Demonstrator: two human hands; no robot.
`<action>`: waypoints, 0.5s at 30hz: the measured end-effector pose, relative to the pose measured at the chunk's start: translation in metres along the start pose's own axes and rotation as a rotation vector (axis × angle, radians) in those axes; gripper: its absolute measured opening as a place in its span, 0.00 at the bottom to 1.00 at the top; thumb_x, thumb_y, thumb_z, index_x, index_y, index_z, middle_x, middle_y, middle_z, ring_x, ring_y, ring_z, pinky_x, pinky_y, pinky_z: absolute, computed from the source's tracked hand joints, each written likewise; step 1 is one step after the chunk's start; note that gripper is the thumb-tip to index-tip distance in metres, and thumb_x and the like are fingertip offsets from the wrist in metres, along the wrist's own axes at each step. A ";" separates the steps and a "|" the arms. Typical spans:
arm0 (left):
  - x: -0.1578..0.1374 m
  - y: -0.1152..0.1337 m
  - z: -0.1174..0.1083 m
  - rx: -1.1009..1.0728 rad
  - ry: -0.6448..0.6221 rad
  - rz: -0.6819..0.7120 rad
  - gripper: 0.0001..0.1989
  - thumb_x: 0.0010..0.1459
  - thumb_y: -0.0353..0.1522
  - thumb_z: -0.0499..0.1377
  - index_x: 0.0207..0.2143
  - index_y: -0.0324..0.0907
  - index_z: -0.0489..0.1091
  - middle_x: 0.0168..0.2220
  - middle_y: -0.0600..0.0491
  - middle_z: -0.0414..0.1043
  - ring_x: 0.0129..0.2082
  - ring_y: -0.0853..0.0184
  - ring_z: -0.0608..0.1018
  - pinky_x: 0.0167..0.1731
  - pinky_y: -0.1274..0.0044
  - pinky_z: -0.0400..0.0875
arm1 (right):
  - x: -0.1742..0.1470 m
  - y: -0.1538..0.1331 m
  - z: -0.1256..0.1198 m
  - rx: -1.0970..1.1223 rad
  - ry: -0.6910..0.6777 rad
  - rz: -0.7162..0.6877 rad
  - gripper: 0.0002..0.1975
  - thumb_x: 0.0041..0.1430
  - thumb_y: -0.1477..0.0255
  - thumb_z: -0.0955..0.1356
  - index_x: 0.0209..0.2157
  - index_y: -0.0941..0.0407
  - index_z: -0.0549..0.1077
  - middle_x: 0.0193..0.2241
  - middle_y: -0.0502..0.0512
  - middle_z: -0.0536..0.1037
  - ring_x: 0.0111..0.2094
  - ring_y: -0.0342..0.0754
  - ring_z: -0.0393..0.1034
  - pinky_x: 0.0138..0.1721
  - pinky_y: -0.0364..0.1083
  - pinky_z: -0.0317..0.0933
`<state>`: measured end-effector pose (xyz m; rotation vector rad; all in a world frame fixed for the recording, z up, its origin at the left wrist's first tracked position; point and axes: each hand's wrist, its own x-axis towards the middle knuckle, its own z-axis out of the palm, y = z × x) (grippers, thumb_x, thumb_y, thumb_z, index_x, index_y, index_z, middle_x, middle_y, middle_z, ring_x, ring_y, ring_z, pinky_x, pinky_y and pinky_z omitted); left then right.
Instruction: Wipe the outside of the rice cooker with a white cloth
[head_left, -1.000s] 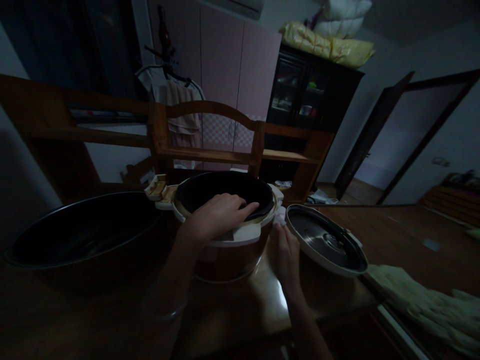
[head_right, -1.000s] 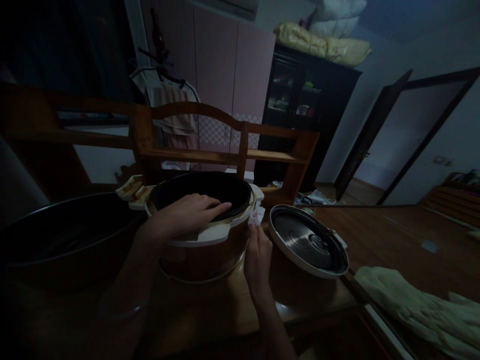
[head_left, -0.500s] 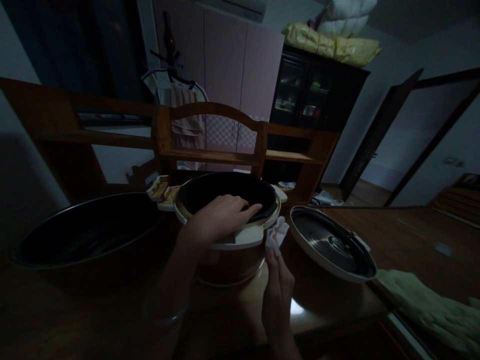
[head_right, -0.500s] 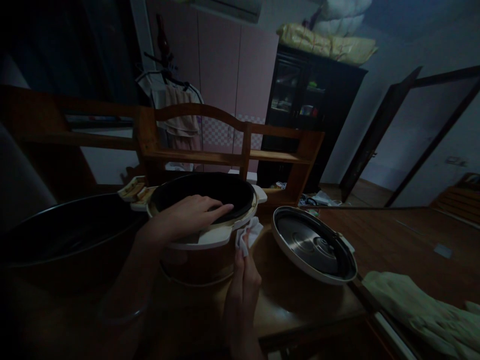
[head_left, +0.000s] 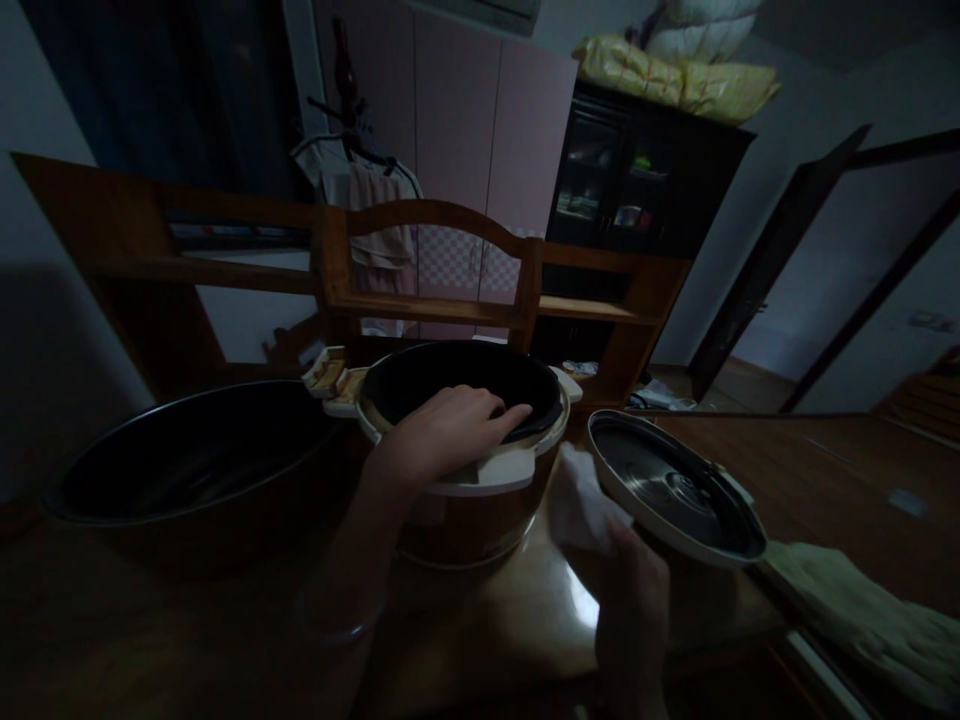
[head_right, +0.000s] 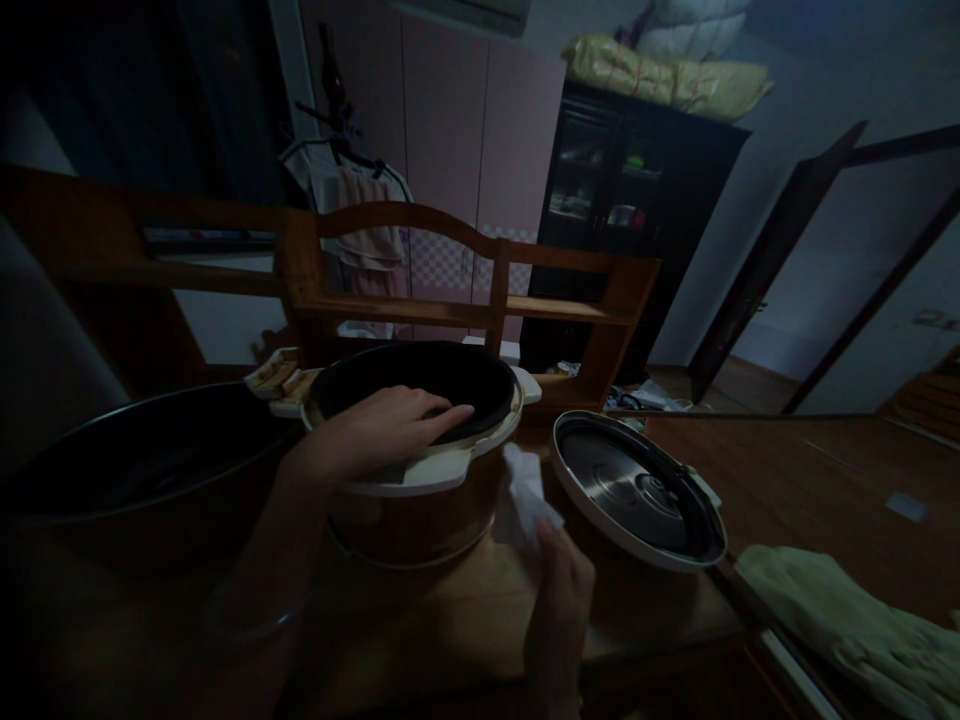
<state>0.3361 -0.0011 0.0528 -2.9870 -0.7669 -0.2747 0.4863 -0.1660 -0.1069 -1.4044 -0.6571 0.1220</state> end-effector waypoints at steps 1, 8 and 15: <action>0.000 0.000 0.000 -0.025 0.014 -0.003 0.22 0.69 0.39 0.41 0.57 0.50 0.68 0.46 0.49 0.77 0.41 0.59 0.79 0.35 0.73 0.64 | 0.007 -0.003 0.000 -0.030 0.038 -0.016 0.19 0.56 0.57 0.66 0.34 0.55 0.82 0.36 0.59 0.81 0.43 0.60 0.72 0.45 0.54 0.66; -0.001 -0.001 0.000 0.134 0.025 0.088 0.22 0.68 0.33 0.42 0.60 0.46 0.64 0.46 0.45 0.76 0.41 0.56 0.78 0.33 0.73 0.63 | 0.029 -0.022 0.036 0.111 -0.361 -0.012 0.24 0.65 0.58 0.62 0.58 0.53 0.69 0.59 0.55 0.68 0.62 0.53 0.58 0.64 0.53 0.46; -0.004 0.000 -0.003 0.204 0.003 0.110 0.23 0.68 0.30 0.42 0.61 0.46 0.62 0.46 0.44 0.75 0.39 0.58 0.78 0.31 0.74 0.64 | 0.023 -0.008 0.050 0.131 -0.277 0.027 0.23 0.66 0.58 0.62 0.58 0.52 0.69 0.61 0.54 0.66 0.64 0.51 0.55 0.64 0.51 0.47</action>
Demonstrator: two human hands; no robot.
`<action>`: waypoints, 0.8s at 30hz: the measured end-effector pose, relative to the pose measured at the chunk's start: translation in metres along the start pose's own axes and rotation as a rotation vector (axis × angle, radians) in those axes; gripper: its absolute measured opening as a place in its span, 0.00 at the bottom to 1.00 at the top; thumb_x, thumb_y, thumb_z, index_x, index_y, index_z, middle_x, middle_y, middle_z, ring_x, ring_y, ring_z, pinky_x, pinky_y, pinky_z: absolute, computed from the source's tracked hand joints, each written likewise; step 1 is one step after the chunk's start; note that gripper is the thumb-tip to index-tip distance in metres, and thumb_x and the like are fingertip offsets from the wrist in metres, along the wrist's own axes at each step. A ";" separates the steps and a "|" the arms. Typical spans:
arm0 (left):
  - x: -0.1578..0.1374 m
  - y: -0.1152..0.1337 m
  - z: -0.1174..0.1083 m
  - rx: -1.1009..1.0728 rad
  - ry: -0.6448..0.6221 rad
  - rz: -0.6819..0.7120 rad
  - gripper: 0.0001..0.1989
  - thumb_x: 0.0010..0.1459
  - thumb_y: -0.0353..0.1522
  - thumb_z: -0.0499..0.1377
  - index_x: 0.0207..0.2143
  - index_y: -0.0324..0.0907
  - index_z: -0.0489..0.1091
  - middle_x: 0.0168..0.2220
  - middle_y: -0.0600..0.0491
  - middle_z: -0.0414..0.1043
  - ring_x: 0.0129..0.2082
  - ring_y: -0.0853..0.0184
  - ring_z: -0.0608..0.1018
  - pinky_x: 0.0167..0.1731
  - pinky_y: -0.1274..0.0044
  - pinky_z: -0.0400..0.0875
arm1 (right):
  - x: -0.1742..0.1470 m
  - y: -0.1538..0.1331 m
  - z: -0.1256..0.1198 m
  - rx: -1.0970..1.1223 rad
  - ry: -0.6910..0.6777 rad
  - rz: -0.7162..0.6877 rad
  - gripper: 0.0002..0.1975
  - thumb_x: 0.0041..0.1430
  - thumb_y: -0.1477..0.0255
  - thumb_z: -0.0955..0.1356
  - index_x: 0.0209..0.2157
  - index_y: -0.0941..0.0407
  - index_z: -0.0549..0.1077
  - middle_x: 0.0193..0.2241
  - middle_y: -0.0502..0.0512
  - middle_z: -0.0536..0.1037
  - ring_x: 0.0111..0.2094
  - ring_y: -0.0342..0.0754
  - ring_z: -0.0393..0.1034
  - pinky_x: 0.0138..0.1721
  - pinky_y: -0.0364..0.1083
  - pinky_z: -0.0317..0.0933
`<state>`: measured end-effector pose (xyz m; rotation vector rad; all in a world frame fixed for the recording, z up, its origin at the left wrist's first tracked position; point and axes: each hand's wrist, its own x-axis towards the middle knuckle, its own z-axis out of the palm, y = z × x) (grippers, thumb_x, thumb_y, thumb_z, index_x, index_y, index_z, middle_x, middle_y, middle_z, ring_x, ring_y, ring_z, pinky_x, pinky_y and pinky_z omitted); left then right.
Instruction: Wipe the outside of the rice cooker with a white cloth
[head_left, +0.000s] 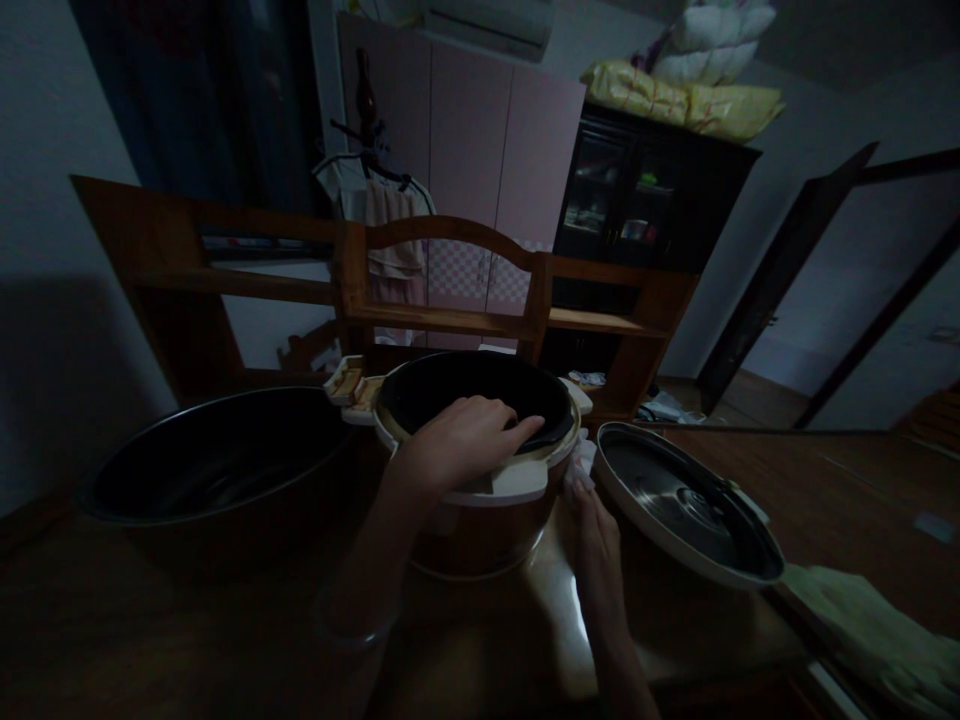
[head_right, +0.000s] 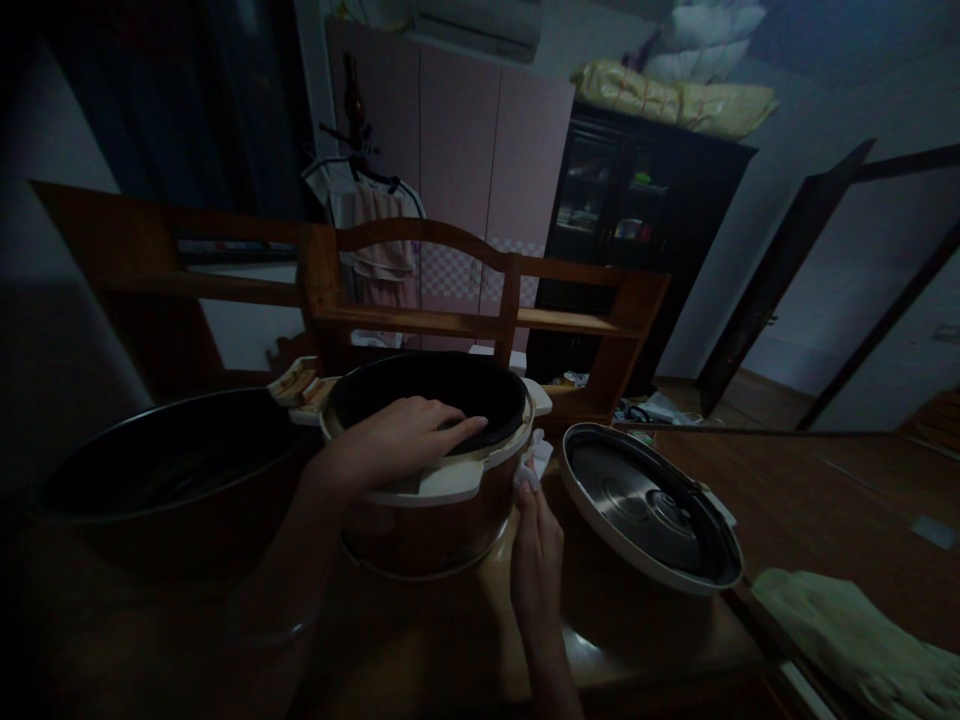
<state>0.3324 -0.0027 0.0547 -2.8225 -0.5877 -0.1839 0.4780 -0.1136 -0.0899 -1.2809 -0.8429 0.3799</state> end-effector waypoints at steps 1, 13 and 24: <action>0.000 0.000 0.000 0.007 -0.001 0.003 0.23 0.68 0.30 0.42 0.62 0.45 0.61 0.46 0.44 0.75 0.40 0.57 0.78 0.31 0.74 0.64 | -0.002 0.001 0.000 0.006 0.007 0.002 0.23 0.65 0.58 0.62 0.58 0.52 0.69 0.61 0.54 0.66 0.64 0.51 0.55 0.64 0.51 0.48; 0.001 -0.002 0.005 0.004 0.042 0.010 0.21 0.67 0.31 0.46 0.61 0.46 0.63 0.46 0.45 0.76 0.40 0.58 0.79 0.32 0.75 0.64 | -0.034 0.002 0.001 0.029 -0.012 0.081 0.25 0.63 0.57 0.64 0.57 0.53 0.70 0.58 0.55 0.69 0.62 0.52 0.59 0.63 0.51 0.50; 0.003 -0.002 0.005 -0.063 0.026 -0.025 0.21 0.68 0.33 0.44 0.60 0.49 0.64 0.44 0.47 0.77 0.40 0.57 0.79 0.30 0.74 0.62 | -0.046 -0.014 -0.009 -0.071 -0.012 0.151 0.25 0.60 0.54 0.65 0.52 0.55 0.76 0.51 0.59 0.76 0.54 0.58 0.67 0.58 0.55 0.57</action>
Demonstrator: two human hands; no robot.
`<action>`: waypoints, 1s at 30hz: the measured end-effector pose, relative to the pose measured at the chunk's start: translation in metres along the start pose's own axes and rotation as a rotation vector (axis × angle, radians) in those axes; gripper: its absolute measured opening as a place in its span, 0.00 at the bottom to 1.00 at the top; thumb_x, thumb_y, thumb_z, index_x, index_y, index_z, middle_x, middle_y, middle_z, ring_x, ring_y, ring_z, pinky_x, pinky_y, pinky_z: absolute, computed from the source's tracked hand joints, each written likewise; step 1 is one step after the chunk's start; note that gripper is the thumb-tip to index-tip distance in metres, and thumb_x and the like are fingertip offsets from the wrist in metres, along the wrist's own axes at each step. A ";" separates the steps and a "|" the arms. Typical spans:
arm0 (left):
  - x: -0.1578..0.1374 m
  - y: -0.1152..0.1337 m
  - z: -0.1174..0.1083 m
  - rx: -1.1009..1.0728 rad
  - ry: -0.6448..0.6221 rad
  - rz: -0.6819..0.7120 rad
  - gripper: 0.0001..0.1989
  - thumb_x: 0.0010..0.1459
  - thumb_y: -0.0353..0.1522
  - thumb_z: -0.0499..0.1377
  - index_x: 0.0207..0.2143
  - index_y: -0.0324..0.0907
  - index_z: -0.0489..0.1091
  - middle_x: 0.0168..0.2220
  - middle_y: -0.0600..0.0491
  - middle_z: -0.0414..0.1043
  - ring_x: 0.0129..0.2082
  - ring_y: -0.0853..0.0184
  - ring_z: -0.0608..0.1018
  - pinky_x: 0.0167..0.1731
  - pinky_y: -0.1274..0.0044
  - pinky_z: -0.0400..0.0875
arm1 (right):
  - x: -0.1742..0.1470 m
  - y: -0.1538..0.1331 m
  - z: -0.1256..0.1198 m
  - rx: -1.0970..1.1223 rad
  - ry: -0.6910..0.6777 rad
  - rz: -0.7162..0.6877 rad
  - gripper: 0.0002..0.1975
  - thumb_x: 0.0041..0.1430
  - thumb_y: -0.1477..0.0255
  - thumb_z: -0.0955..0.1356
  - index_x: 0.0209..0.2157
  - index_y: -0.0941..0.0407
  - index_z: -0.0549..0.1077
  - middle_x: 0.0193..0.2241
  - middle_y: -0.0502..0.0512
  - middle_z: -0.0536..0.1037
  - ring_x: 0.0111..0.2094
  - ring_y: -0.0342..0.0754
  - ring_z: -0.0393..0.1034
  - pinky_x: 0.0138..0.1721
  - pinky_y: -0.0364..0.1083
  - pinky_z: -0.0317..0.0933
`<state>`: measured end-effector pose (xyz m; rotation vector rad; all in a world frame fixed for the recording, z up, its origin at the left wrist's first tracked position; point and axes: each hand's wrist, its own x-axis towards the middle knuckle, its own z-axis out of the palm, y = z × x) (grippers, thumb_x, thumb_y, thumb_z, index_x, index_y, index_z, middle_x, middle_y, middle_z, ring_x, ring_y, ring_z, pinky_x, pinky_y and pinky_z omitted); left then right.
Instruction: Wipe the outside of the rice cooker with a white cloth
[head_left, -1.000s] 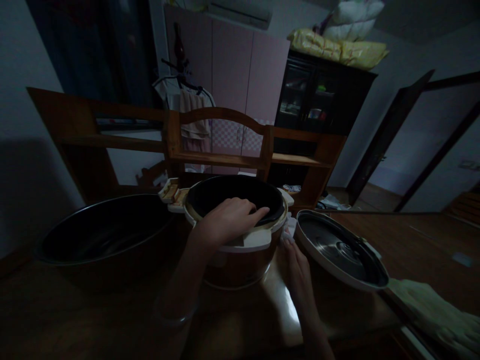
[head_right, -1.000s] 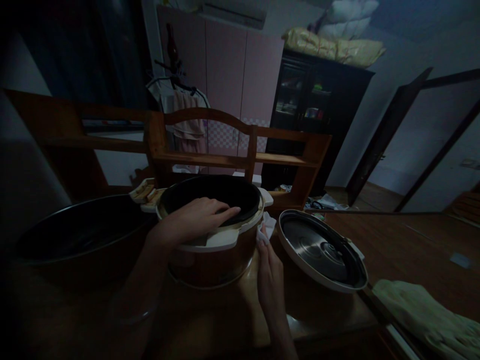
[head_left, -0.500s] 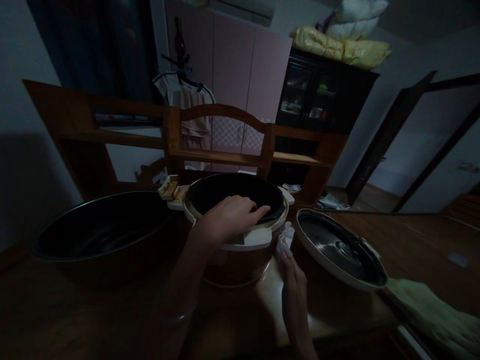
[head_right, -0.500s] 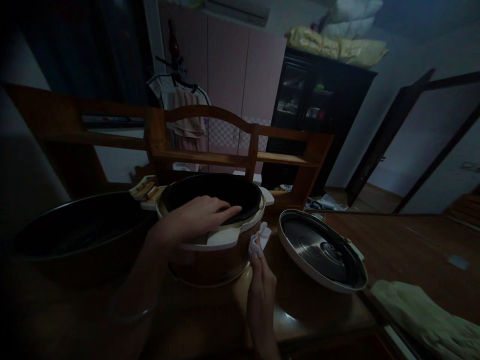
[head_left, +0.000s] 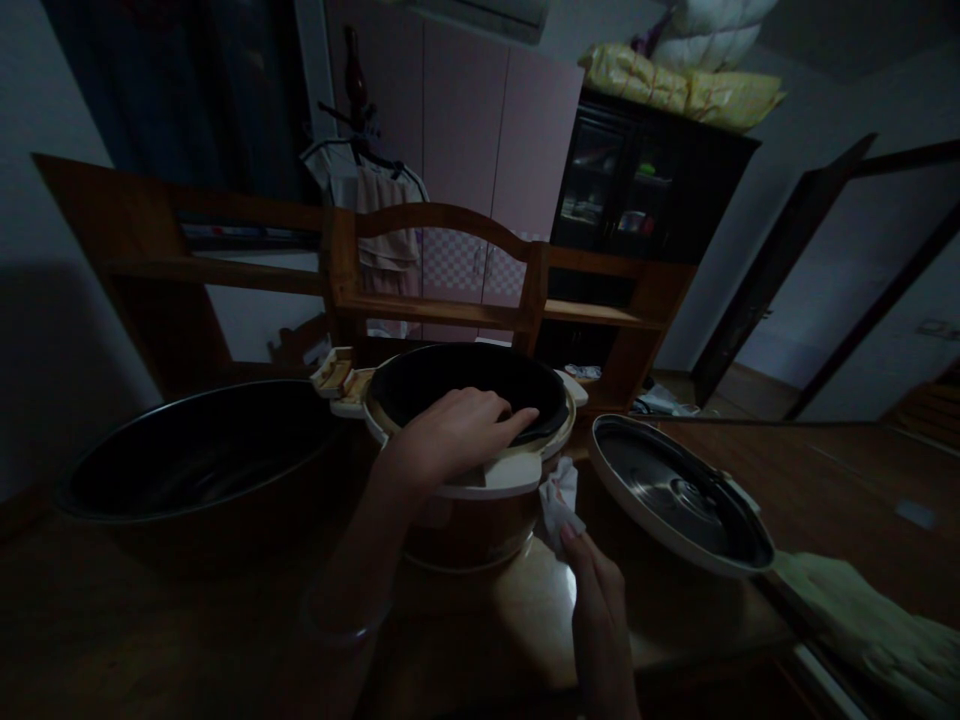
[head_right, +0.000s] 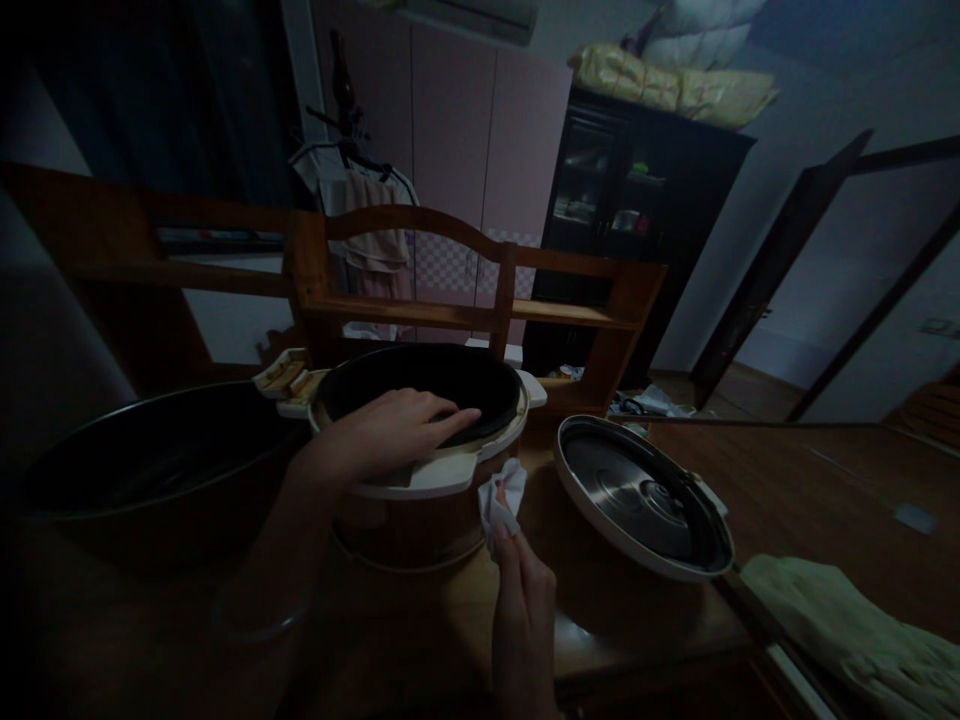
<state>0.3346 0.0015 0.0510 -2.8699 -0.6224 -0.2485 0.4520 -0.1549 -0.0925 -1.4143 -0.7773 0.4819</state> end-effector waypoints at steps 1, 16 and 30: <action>0.000 0.000 0.001 0.001 0.001 0.002 0.21 0.68 0.33 0.44 0.60 0.49 0.64 0.44 0.47 0.77 0.40 0.57 0.79 0.30 0.73 0.62 | -0.002 0.000 0.001 0.001 -0.017 -0.018 0.25 0.61 0.54 0.65 0.52 0.55 0.75 0.51 0.58 0.76 0.55 0.58 0.67 0.58 0.54 0.56; 0.000 0.001 -0.001 0.020 -0.011 -0.003 0.21 0.69 0.33 0.43 0.60 0.49 0.64 0.46 0.46 0.76 0.41 0.57 0.78 0.33 0.74 0.64 | 0.014 -0.001 -0.035 -0.181 0.277 -0.192 0.21 0.60 0.57 0.66 0.45 0.56 0.79 0.45 0.60 0.79 0.50 0.61 0.70 0.49 0.54 0.64; -0.002 0.001 -0.003 -0.002 -0.003 0.006 0.21 0.69 0.34 0.42 0.60 0.48 0.64 0.44 0.46 0.76 0.41 0.57 0.78 0.32 0.73 0.64 | 0.020 0.002 -0.005 -0.005 0.001 -0.053 0.23 0.64 0.57 0.63 0.51 0.55 0.76 0.53 0.58 0.75 0.57 0.55 0.65 0.57 0.51 0.58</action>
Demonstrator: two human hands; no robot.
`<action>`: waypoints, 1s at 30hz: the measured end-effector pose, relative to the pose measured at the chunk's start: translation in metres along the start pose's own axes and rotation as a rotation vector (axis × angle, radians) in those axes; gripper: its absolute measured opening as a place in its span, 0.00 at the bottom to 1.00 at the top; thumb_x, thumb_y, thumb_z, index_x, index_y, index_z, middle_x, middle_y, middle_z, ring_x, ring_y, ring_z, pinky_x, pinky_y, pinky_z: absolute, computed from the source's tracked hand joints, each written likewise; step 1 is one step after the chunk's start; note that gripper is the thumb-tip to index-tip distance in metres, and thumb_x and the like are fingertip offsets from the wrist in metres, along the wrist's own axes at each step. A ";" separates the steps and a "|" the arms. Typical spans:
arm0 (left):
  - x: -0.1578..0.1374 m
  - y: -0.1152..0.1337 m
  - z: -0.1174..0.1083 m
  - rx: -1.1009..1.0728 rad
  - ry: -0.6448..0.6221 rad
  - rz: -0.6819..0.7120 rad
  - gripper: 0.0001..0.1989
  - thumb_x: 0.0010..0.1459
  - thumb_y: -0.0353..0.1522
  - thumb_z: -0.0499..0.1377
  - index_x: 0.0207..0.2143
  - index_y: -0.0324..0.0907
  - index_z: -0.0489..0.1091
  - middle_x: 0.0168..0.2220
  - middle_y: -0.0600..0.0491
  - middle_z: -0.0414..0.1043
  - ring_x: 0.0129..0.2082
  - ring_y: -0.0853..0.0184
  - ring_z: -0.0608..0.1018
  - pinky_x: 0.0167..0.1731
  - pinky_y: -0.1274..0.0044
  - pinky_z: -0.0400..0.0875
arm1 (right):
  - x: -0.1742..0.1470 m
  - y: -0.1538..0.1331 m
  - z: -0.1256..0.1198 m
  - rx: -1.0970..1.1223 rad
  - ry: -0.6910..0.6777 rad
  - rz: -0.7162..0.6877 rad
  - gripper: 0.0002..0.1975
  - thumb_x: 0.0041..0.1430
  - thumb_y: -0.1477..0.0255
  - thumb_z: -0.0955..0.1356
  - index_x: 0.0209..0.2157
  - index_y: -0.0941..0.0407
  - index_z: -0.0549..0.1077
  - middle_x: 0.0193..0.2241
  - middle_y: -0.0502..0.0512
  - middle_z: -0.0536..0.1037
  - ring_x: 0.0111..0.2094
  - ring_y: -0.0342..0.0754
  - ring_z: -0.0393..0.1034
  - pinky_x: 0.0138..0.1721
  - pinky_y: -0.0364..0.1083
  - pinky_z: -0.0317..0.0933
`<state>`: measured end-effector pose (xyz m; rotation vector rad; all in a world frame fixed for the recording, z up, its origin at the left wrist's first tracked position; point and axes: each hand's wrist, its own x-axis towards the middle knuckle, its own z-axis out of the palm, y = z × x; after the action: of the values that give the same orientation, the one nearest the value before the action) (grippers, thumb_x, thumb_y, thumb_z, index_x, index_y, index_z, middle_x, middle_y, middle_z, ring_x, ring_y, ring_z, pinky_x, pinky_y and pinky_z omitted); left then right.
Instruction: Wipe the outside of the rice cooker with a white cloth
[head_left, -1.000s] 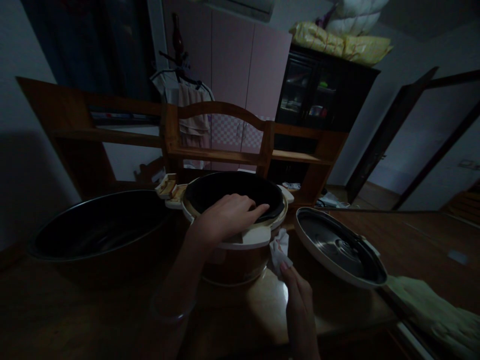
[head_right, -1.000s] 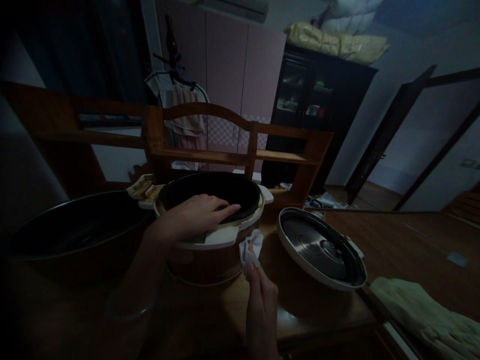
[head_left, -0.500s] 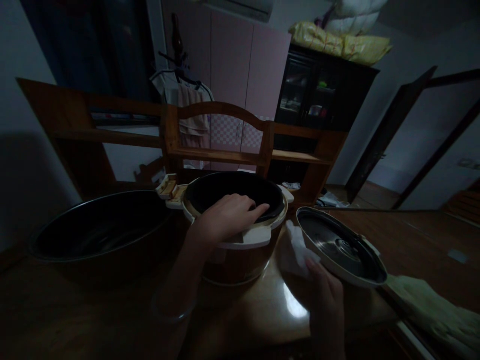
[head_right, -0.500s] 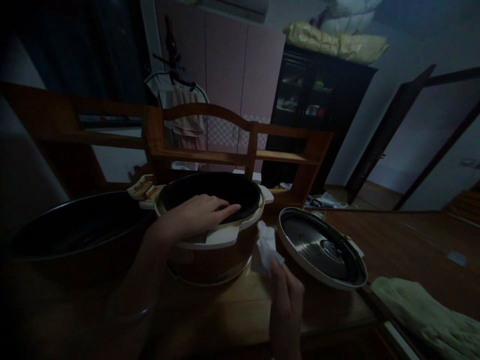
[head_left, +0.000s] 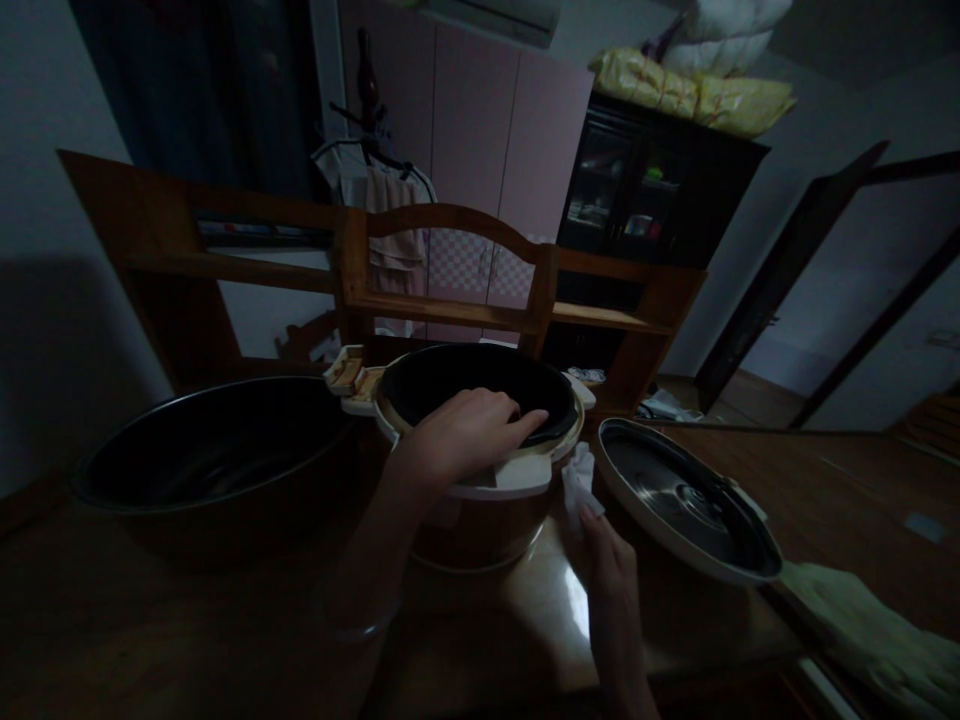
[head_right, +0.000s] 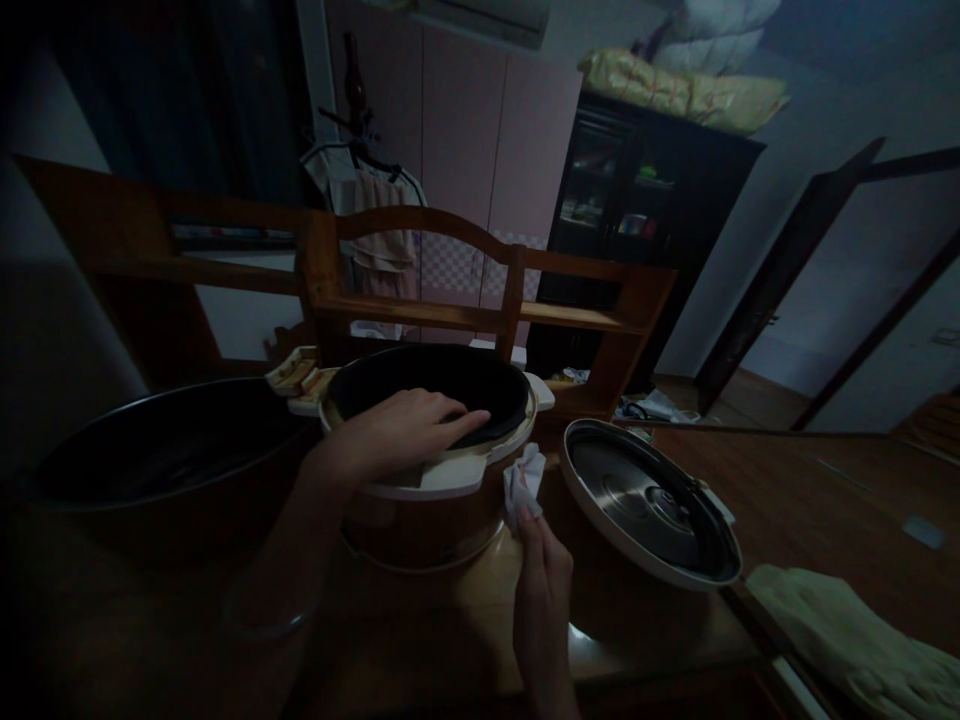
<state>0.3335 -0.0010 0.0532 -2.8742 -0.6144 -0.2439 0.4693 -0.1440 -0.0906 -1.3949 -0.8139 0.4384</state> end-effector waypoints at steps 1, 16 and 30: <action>0.000 0.000 0.000 -0.015 0.003 -0.003 0.21 0.69 0.34 0.42 0.60 0.49 0.64 0.44 0.46 0.77 0.41 0.56 0.78 0.32 0.73 0.64 | -0.004 0.002 0.000 0.006 -0.008 0.021 0.23 0.63 0.56 0.63 0.51 0.56 0.76 0.53 0.59 0.75 0.58 0.56 0.65 0.58 0.52 0.57; 0.001 0.003 -0.003 -0.137 -0.022 -0.092 0.24 0.69 0.39 0.39 0.56 0.48 0.69 0.44 0.47 0.77 0.41 0.58 0.78 0.34 0.73 0.64 | -0.055 0.041 -0.019 -0.187 0.126 -0.014 0.18 0.51 0.52 0.71 0.36 0.50 0.82 0.38 0.54 0.81 0.43 0.59 0.73 0.47 0.53 0.66; 0.000 0.003 -0.004 -0.166 -0.020 -0.106 0.25 0.69 0.40 0.38 0.55 0.48 0.70 0.44 0.48 0.77 0.42 0.57 0.78 0.35 0.72 0.64 | 0.006 0.012 0.000 -0.069 -0.104 -0.072 0.24 0.66 0.58 0.61 0.56 0.54 0.71 0.54 0.57 0.74 0.58 0.55 0.64 0.59 0.54 0.54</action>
<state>0.3341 -0.0047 0.0563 -3.0094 -0.7870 -0.2946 0.4751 -0.1381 -0.1009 -1.4107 -0.9684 0.4331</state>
